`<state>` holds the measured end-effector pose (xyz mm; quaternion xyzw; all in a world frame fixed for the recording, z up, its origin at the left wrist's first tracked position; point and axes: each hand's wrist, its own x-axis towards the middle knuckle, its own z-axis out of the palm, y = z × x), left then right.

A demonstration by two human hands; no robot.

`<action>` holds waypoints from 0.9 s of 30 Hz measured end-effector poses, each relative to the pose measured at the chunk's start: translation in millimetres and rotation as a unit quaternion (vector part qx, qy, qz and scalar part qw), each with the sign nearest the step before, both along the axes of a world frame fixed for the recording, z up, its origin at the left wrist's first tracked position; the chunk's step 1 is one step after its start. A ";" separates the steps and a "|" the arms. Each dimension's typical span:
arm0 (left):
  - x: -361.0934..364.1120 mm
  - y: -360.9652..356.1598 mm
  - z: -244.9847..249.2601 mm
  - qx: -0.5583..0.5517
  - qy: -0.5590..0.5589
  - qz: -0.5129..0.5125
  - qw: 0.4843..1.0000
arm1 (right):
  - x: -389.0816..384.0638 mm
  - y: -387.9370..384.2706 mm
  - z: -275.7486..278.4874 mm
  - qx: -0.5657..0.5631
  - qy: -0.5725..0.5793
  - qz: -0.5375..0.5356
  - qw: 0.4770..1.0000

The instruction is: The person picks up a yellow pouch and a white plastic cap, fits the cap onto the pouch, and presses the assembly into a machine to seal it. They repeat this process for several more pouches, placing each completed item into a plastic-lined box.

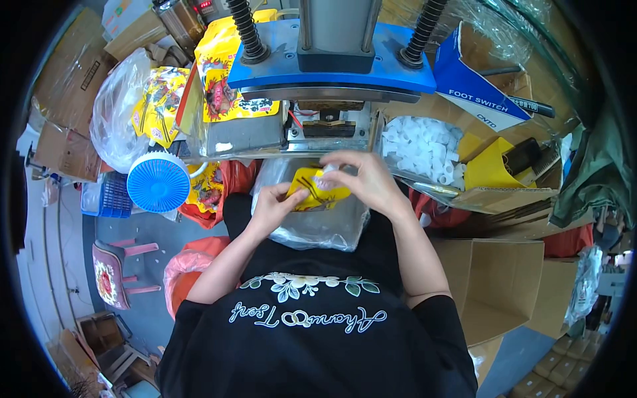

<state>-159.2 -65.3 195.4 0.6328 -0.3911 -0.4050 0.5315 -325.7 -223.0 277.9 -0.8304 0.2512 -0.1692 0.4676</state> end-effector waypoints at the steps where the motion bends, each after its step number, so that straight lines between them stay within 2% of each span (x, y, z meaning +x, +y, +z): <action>1: 0.0 -8.6 2.3 0.003 0.025 0.010 1.000 | -0.9 -3.5 -1.1 0.007 0.003 -0.034 0.999; 4: -1.4 -40.3 11.3 -0.002 0.136 0.063 0.989 | -9.9 -13.5 6.2 -0.166 -0.020 -0.156 0.973; 6: -0.4 -59.1 16.5 -0.008 0.218 0.101 0.971 | -20.6 -19.1 22.2 -0.157 0.055 -0.219 0.961; 7: -1.1 -65.5 23.7 -0.010 0.276 0.108 0.955 | -28.2 -25.6 18.5 -0.200 0.093 -0.236 0.946; 10: 1.8 -80.1 27.2 -0.015 0.348 0.108 0.931 | -44.9 -40.1 -3.4 -0.305 0.160 -0.224 0.912; 11: 1.6 -82.0 29.4 -0.007 0.348 0.112 0.931 | -47.3 -43.8 -13.4 -0.343 0.153 -0.179 0.909; 13: 0.9 -80.8 34.6 0.014 0.348 0.122 0.929 | -41.2 -41.1 -21.7 -0.368 0.155 -0.176 0.900; 16: 40.3 -76.2 40.5 0.020 0.104 0.006 0.994 | -42.4 -40.6 -29.4 -0.370 0.131 -0.165 0.905; 18: 88.5 -80.3 30.4 -0.025 -0.092 0.054 0.994 | -44.0 -41.5 -21.8 -0.348 0.097 -0.160 0.919; 19: 103.8 -81.8 26.9 -0.084 -0.328 0.168 0.926 | -45.7 -40.7 -21.5 -0.274 0.087 -0.186 0.940; 20: 123.9 -71.3 11.9 -0.006 -0.555 0.191 0.810 | -42.5 -41.7 -25.4 -0.236 0.031 -0.180 0.954; 22: 110.9 -45.6 17.3 0.021 -0.579 0.140 0.803 | -46.9 -48.1 -28.2 -0.169 -0.073 -0.189 0.965; 23: 101.7 -30.9 19.2 -0.004 -0.591 0.134 0.796 | -49.0 -50.8 -31.4 -0.125 -0.092 -0.190 0.969; 26: 98.8 -1.0 9.6 -0.021 -0.572 0.180 0.800 | -46.9 -50.9 -27.4 -0.024 -0.157 -0.198 0.967; 27: 98.2 0.4 16.3 -0.064 -0.519 0.211 0.826 | -46.2 -51.5 -28.3 -0.006 -0.175 -0.197 0.965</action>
